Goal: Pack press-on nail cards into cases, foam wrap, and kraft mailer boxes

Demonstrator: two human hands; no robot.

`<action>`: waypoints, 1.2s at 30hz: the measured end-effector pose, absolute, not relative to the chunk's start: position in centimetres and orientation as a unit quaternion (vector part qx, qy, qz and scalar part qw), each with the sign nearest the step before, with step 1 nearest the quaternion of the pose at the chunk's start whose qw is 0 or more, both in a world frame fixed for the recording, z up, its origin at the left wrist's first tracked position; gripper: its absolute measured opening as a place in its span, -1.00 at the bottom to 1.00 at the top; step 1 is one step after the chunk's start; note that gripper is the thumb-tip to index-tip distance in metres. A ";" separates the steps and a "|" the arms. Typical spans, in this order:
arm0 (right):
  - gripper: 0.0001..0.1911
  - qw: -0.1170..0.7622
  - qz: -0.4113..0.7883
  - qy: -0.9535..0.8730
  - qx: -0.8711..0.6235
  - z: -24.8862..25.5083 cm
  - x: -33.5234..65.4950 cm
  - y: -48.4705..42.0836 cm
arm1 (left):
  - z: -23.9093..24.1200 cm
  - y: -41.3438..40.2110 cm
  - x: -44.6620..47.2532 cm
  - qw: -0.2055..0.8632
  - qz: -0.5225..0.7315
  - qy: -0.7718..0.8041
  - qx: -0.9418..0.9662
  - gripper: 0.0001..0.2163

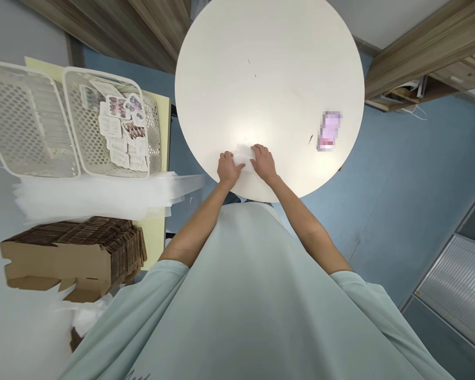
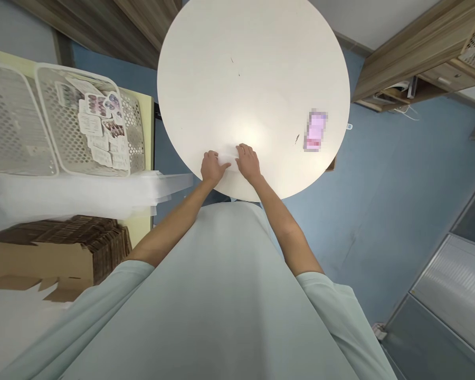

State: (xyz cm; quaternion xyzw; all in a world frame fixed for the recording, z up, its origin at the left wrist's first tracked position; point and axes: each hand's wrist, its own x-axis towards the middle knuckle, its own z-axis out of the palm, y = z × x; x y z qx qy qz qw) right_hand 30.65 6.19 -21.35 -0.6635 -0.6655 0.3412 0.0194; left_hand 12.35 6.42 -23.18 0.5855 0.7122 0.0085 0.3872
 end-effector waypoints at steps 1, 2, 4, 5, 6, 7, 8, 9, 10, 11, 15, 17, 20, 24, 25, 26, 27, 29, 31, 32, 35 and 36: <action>-0.46 0.017 0.350 -0.668 -0.657 -21.5 30.5 6.4 | -23.2 6.1 12.5 0.384 0.019 0.721 0.576 -0.43; -0.43 0.012 0.359 -0.667 -0.653 -21.6 30.3 6.7 | -23.1 5.9 12.6 0.383 0.025 0.732 0.564 -0.42; -0.40 -0.002 0.374 -0.657 -0.655 -21.7 30.1 7.0 | -22.7 5.5 12.9 0.384 0.023 0.756 0.529 -0.40; -0.40 -0.010 0.377 -0.649 -0.661 -21.8 29.9 7.1 | -22.4 5.4 13.1 0.388 0.017 0.768 0.509 -0.38; -0.40 -0.018 0.379 -0.639 -0.669 -21.8 29.8 7.0 | -22.1 5.3 13.2 0.394 0.010 0.778 0.490 -0.36; -0.42 -0.025 0.382 -0.626 -0.679 -21.7 29.7 6.8 | -21.8 5.3 13.3 0.400 0.004 0.785 0.473 -0.35; -0.46 -0.030 0.387 -0.611 -0.690 -21.7 29.7 6.5 | -21.5 5.3 13.3 0.406 0.001 0.791 0.458 -0.34; -0.49 -0.032 0.394 -0.592 -0.703 -21.7 29.6 6.1 | -21.3 5.3 13.2 0.410 0.001 0.795 0.447 -0.35; -0.53 -0.027 0.404 -0.569 -0.716 -21.6 29.5 5.5 | -21.1 5.3 13.1 0.414 0.004 0.797 0.440 -0.36; -0.55 -0.017 0.416 -0.544 -0.728 -21.6 29.4 4.8 | -20.9 5.4 13.0 0.417 0.006 0.797 0.437 -0.37; -0.65 0.045 0.449 -0.435 -0.779 -21.3 28.4 1.7 | -20.6 5.5 12.1 0.447 -0.006 0.769 0.458 -0.53; -0.69 0.068 0.449 -0.396 -0.798 -21.1 27.6 0.5 | -20.5 5.6 11.8 0.461 -0.021 0.745 0.482 -0.65; -0.71 0.086 0.449 -0.343 -0.821 -21.0 26.1 -0.4 | -20.5 5.7 11.2 0.467 -0.030 0.715 0.520 -0.80; -0.75 0.110 0.449 -0.305 -0.832 -21.4 23.6 0.5 | -20.7 6.4 9.1 0.474 -0.018 0.697 0.537 -0.77; -0.76 0.115 0.450 -0.303 -0.832 -21.6 22.8 1.1 | -20.7 6.8 8.3 0.472 -0.012 0.697 0.539 -0.74; -0.78 0.120 0.451 -0.303 -0.831 -21.8 21.8 1.8 | -20.9 7.3 7.3 0.468 -0.006 0.698 0.541 -0.73; -0.79 0.125 0.454 -0.305 -0.828 -22.1 20.7 2.6 | -21.0 7.9 6.2 0.462 0.001 0.701 0.543 -0.72; -0.79 0.134 0.459 -0.308 -0.822 -22.6 18.5 4.5 | -21.2 9.3 4.0 0.449 0.014 0.709 0.543 -0.71; -0.80 0.143 0.466 -0.307 -0.818 -23.0 16.4 6.2 | -21.3 10.8 1.9 0.440 0.021 0.716 0.542 -0.72; -0.81 0.147 0.468 -0.306 -0.816 -23.1 15.5 6.9 | -21.4 11.4 1.0 0.437 0.023 0.718 0.541 -0.73; -0.82 0.158 0.474 -0.304 -0.811 -23.0 14.2 8.2 | -21.3 12.7 -0.5 0.436 0.024 0.720 0.540 -0.74; -0.82 0.160 0.476 -0.304 -0.809 -22.8 14.0 8.4 | -21.2 12.8 -0.6 0.437 0.023 0.720 0.538 -0.74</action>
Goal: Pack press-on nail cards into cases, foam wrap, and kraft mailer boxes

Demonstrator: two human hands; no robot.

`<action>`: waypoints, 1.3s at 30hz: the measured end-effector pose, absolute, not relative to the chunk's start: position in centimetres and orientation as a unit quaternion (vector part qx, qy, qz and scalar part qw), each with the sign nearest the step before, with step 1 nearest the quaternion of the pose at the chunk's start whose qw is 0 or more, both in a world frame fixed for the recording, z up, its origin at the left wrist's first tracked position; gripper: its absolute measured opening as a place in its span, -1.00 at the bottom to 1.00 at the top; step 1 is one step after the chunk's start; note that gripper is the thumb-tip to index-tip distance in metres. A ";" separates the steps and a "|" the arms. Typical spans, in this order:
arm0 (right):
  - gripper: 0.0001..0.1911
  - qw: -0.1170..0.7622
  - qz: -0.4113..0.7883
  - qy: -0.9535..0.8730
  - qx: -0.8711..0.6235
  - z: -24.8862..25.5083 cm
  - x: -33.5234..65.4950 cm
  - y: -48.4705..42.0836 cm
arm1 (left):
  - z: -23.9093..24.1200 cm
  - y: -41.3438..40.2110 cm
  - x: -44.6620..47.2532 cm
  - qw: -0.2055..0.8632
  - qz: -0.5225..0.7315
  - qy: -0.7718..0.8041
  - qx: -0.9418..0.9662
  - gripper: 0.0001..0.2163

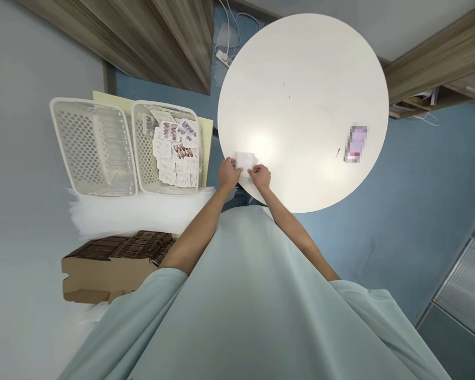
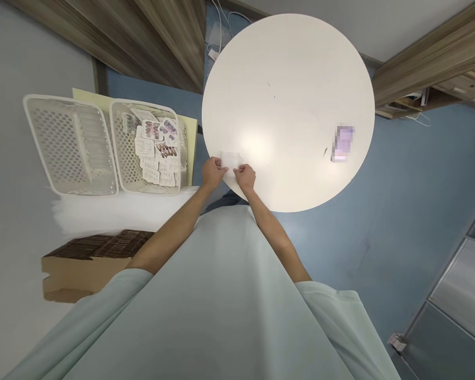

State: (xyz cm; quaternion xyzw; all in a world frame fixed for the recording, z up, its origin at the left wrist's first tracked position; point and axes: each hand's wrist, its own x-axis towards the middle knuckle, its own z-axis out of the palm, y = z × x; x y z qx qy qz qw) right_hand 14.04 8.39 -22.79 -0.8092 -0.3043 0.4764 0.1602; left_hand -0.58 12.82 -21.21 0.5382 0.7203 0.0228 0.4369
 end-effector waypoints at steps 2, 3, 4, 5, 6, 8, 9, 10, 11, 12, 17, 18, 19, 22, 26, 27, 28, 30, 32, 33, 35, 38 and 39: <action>-0.82 0.164 0.480 -0.305 -0.806 -22.3 14.0 8.5 | -21.0 12.8 -0.5 0.437 0.020 0.722 0.537 -0.74; -0.82 0.164 0.481 -0.305 -0.805 -22.0 14.1 8.4 | -20.8 12.7 -0.3 0.434 0.020 0.722 0.538 -0.73; -0.82 0.165 0.480 -0.307 -0.805 -21.8 14.2 8.3 | -20.7 12.5 -0.2 0.431 0.023 0.722 0.541 -0.72; -0.82 0.165 0.478 -0.308 -0.805 -21.5 14.2 8.3 | -20.5 12.2 0.0 0.426 0.028 0.721 0.546 -0.71; -0.83 0.166 0.476 -0.311 -0.806 -21.2 14.3 8.2 | -20.4 12.0 0.1 0.422 0.032 0.719 0.551 -0.71; -0.85 0.172 0.469 -0.319 -0.806 -20.7 14.5 7.8 | -20.1 11.6 0.2 0.415 0.032 0.718 0.558 -0.76; -0.86 0.177 0.465 -0.323 -0.805 -20.4 14.7 7.6 | -20.0 11.5 0.3 0.413 0.028 0.719 0.558 -0.79; -0.87 0.181 0.463 -0.327 -0.804 -20.2 14.9 7.3 | -19.9 11.4 0.4 0.414 0.024 0.722 0.554 -0.82; -0.88 0.185 0.463 -0.330 -0.801 -19.9 15.2 6.9 | -19.8 11.3 0.4 0.415 0.022 0.725 0.549 -0.84; -0.88 0.189 0.465 -0.332 -0.799 -19.6 15.6 6.4 | -19.7 11.2 0.5 0.417 0.023 0.729 0.542 -0.84; -0.85 0.210 0.487 -0.344 -0.775 -17.9 17.7 3.5 | -18.2 9.4 0.3 0.402 0.070 0.745 0.528 -0.72; -0.84 0.211 0.492 -0.348 -0.770 -17.5 18.1 2.9 | -17.7 8.5 0.2 0.398 0.088 0.748 0.524 -0.71; -0.83 0.211 0.498 -0.352 -0.764 -17.2 18.4 2.2 | -17.0 7.4 -0.1 0.396 0.107 0.751 0.518 -0.70; -0.83 0.206 0.518 -0.369 -0.744 -16.4 19.3 0.6 | -14.6 3.4 -0.9 0.399 0.154 0.761 0.488 -0.71; -0.81 0.201 0.542 -0.406 -0.707 -15.9 20.2 -0.7 | -11.6 -2.7 -2.1 0.391 0.186 0.791 0.432 -0.75; -0.81 0.199 0.546 -0.416 -0.699 -15.8 20.3 -0.9 | -11.0 -4.1 -2.4 0.386 0.193 0.800 0.417 -0.76; -0.81 0.197 0.550 -0.425 -0.692 -15.6 20.3 -1.0 | -10.4 -5.4 -2.7 0.383 0.200 0.807 0.403 -0.76; -0.80 0.196 0.555 -0.437 -0.680 -15.2 20.3 -1.1 | -9.3 -7.7 -3.4 0.380 0.217 0.818 0.375 -0.77; -0.79 0.202 0.563 -0.446 -0.666 -14.6 20.1 -1.1 | -8.6 -9.5 -4.0 0.375 0.231 0.827 0.348 -0.76; -0.80 0.207 0.566 -0.449 -0.659 -14.2 19.9 -1.0 | -8.4 -10.3 -4.3 0.372 0.238 0.832 0.335 -0.75; -0.80 0.217 0.571 -0.456 -0.648 -13.3 19.5 -1.0 | -8.1 -11.5 -5.0 0.365 0.254 0.841 0.308 -0.72; -0.79 0.227 0.565 -0.468 -0.641 -12.0 18.7 -1.0 | -7.9 -12.7 -6.1 0.360 0.288 0.843 0.277 -0.69; -0.78 0.229 0.560 -0.474 -0.639 -11.6 18.4 -1.1 | -7.9 -13.0 -6.5 0.359 0.298 0.842 0.273 -0.68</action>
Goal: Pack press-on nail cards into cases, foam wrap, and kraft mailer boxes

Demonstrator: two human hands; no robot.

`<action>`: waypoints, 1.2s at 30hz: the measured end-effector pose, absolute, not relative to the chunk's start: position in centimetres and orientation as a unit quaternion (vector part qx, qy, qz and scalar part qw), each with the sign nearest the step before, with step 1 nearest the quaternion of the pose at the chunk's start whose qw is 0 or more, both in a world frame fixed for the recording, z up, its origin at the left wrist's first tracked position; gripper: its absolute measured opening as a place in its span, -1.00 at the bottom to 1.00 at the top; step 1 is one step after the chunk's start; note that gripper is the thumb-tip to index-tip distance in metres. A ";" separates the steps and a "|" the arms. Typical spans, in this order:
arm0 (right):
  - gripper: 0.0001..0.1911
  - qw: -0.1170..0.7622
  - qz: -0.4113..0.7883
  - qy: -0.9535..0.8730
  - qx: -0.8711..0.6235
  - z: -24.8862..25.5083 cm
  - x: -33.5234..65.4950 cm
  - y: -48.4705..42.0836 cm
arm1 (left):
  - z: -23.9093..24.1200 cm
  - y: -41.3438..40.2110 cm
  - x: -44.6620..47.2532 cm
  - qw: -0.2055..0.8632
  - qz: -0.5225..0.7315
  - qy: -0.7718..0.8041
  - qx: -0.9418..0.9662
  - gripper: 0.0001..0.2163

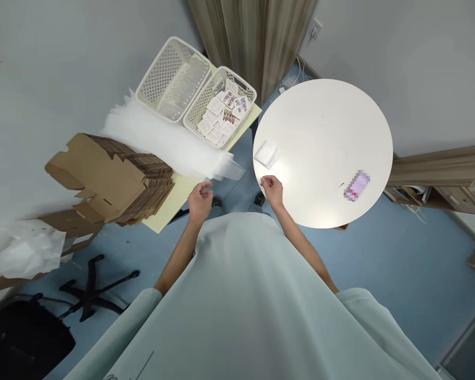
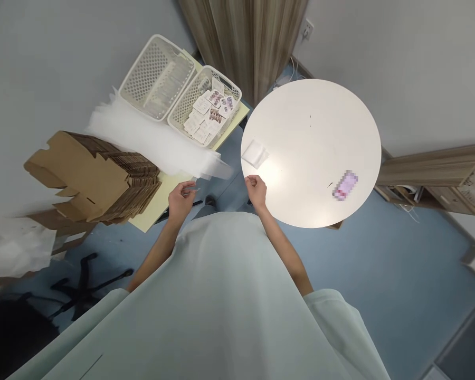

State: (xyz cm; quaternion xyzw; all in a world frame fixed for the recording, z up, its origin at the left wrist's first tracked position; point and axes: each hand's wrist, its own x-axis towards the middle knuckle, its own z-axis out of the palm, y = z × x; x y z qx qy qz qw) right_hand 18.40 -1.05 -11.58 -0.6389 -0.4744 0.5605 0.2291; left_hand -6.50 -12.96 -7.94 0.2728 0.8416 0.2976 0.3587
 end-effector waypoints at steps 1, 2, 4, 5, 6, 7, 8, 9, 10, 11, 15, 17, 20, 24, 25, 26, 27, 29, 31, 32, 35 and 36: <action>-0.78 0.231 0.556 -0.481 -0.637 -11.2 18.0 -1.2 | -7.9 -13.2 -7.0 0.357 0.305 0.840 0.273 -0.68; -0.77 0.233 0.552 -0.487 -0.635 -10.9 17.6 -1.3 | -7.9 -13.5 -7.6 0.356 0.310 0.838 0.275 -0.67; -0.77 0.239 0.546 -0.500 -0.628 -10.4 16.4 -1.8 | -7.7 -14.0 -9.1 0.354 0.317 0.834 0.281 -0.67; -0.76 0.242 0.543 -0.505 -0.625 -10.2 15.6 -2.1 | -7.6 -14.3 -10.0 0.354 0.320 0.832 0.283 -0.66; -0.75 0.242 0.540 -0.511 -0.624 -10.1 14.7 -2.4 | -7.5 -14.7 -11.1 0.353 0.322 0.832 0.283 -0.65; -0.74 0.240 0.536 -0.518 -0.623 -9.9 13.7 -2.9 | -7.5 -15.2 -12.4 0.349 0.324 0.832 0.284 -0.64; -0.72 0.235 0.531 -0.525 -0.623 -9.7 12.5 -3.3 | -7.4 -15.9 -13.8 0.343 0.326 0.834 0.284 -0.63; -0.71 0.229 0.525 -0.532 -0.623 -9.6 11.3 -3.8 | -7.5 -16.6 -15.4 0.336 0.327 0.836 0.286 -0.62; -0.70 0.223 0.519 -0.541 -0.623 -9.5 10.0 -4.3 | -7.5 -17.4 -17.2 0.326 0.328 0.839 0.287 -0.62; -0.70 0.216 0.515 -0.550 -0.621 -9.3 8.5 -4.9 | -7.6 -18.4 -19.1 0.316 0.326 0.843 0.288 -0.62; -0.76 0.203 0.511 -0.580 -0.600 -8.6 2.5 -7.4 | -8.3 -22.6 -26.7 0.269 0.264 0.873 0.309 -0.64; -0.77 0.203 0.516 -0.592 -0.585 -8.2 -0.5 -8.8 | -8.7 -24.5 -29.9 0.263 0.216 0.878 0.336 -0.63; -0.77 0.200 0.522 -0.611 -0.560 -7.7 -4.3 -11.0 | -9.5 -26.5 -33.0 0.287 0.174 0.862 0.381 -0.65; -0.78 0.180 0.518 -0.645 -0.533 -7.2 -8.0 -13.7 | -10.6 -27.6 -34.6 0.304 0.158 0.842 0.417 -0.70; -0.79 0.171 0.516 -0.654 -0.527 -7.2 -8.7 -14.2 | -10.8 -27.8 -34.7 0.305 0.160 0.839 0.422 -0.71; -0.80 0.161 0.512 -0.663 -0.521 -7.1 -9.2 -14.7 | -11.0 -27.9 -34.8 0.304 0.166 0.835 0.428 -0.71; -0.81 0.148 0.506 -0.674 -0.517 -7.0 -9.6 -15.1 | -11.2 -28.0 -34.9 0.305 0.174 0.830 0.433 -0.72; -0.80 0.114 0.492 -0.699 -0.506 -6.8 -10.4 -15.7 | -11.4 -28.1 -35.1 0.305 0.190 0.823 0.440 -0.72; -0.75 0.068 0.474 -0.732 -0.485 -6.5 -11.3 -16.2 | -11.6 -27.9 -35.2 0.303 0.196 0.823 0.438 -0.68; -0.72 0.040 0.464 -0.751 -0.468 -6.3 -11.9 -16.4 | -11.6 -27.8 -35.3 0.300 0.194 0.826 0.435 -0.67; -0.56 -0.046 0.425 -0.812 -0.399 -6.2 -14.3 -16.8 | -11.6 -27.0 -35.4 0.290 0.170 0.835 0.436 -0.69; -0.52 -0.074 0.408 -0.829 -0.375 -6.2 -15.3 -16.9 | -11.6 -26.7 -35.4 0.290 0.159 0.835 0.439 -0.70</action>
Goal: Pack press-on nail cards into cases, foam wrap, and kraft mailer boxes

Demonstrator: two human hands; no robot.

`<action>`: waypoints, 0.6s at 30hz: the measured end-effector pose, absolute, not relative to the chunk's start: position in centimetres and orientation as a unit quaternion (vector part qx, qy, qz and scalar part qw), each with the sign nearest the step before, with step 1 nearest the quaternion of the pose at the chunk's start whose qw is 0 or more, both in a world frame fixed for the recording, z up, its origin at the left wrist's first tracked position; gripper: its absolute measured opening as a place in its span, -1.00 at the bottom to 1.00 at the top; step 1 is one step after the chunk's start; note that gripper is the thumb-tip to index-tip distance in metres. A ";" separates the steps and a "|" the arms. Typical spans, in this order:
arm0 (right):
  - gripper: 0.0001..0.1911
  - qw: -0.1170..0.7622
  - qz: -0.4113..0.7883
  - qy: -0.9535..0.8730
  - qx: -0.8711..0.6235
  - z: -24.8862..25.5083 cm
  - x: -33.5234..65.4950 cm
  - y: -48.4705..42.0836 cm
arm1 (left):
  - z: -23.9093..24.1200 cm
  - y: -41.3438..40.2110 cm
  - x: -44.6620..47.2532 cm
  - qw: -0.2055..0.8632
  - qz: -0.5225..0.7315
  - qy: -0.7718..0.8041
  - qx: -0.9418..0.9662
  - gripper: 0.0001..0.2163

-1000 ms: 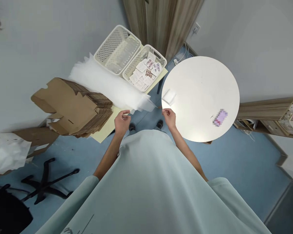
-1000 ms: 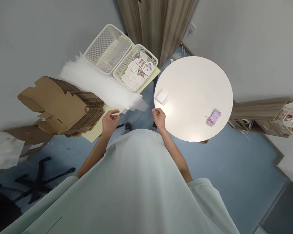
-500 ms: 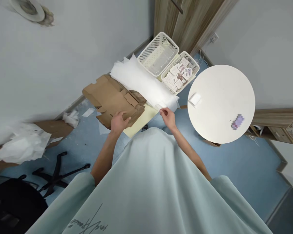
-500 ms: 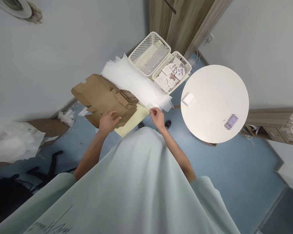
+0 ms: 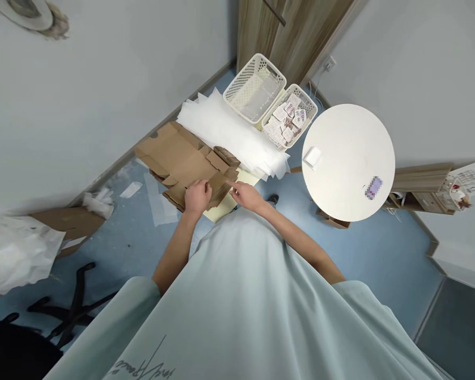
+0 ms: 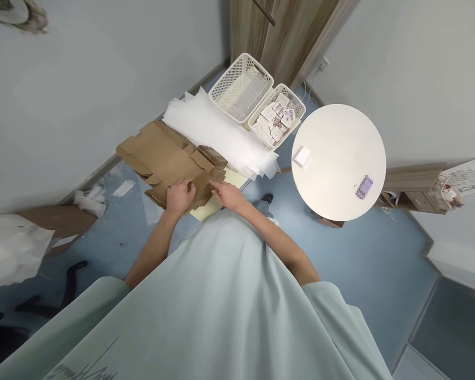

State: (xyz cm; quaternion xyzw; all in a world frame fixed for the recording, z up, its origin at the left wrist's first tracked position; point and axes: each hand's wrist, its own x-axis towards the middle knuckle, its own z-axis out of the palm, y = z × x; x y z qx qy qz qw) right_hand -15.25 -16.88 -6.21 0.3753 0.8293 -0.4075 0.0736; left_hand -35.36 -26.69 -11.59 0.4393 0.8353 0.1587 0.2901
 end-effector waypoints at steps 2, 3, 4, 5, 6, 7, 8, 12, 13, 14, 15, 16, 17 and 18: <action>-0.47 0.136 -0.367 0.853 0.345 -6.4 -17.1 -17.0 | -11.5 -26.2 -35.3 0.296 0.139 0.832 0.449 -0.73; -0.47 0.168 -0.349 0.858 0.338 -6.6 -17.9 -17.1 | -11.4 -26.1 -35.3 0.299 0.132 0.829 0.454 -0.74; -0.46 0.195 -0.334 0.858 0.337 -6.8 -18.5 -17.1 | -11.3 -26.0 -35.3 0.302 0.128 0.825 0.460 -0.74; -0.45 0.215 -0.324 0.857 0.339 -7.0 -19.0 -17.1 | -11.2 -26.0 -35.3 0.303 0.127 0.822 0.465 -0.74; -0.44 0.227 -0.319 0.854 0.342 -7.1 -19.4 -17.2 | -11.0 -26.0 -35.3 0.301 0.129 0.820 0.470 -0.74; -0.44 0.233 -0.318 0.851 0.348 -7.2 -19.6 -17.3 | -10.8 -26.1 -35.4 0.298 0.134 0.817 0.475 -0.72; -0.45 0.236 -0.318 0.847 0.355 -7.3 -19.7 -17.3 | -10.6 -26.3 -35.5 0.294 0.141 0.815 0.479 -0.71; -0.52 0.252 -0.322 0.829 0.381 -7.2 -20.0 -17.7 | -8.4 -27.0 -36.3 0.259 0.193 0.811 0.488 -0.66; -0.52 0.258 -0.325 0.825 0.383 -7.0 -20.1 -17.7 | -7.6 -27.1 -36.6 0.244 0.210 0.809 0.492 -0.65; -0.50 0.262 -0.329 0.823 0.381 -6.7 -20.2 -17.7 | -6.6 -27.3 -36.9 0.225 0.228 0.808 0.495 -0.64; -0.49 0.265 -0.332 0.822 0.379 -6.4 -20.2 -17.6 | -5.5 -27.5 -37.3 0.203 0.247 0.806 0.498 -0.63; -0.50 0.267 -0.335 0.823 0.374 -5.9 -20.2 -17.4 | -4.3 -27.7 -37.6 0.178 0.268 0.804 0.500 -0.63; -0.53 0.267 -0.336 0.824 0.369 -5.4 -20.1 -17.2 | -3.1 -27.9 -38.0 0.149 0.291 0.801 0.501 -0.62; -0.57 0.262 -0.335 0.827 0.367 -4.8 -19.9 -16.8 | -1.8 -28.0 -38.3 0.121 0.315 0.797 0.502 -0.62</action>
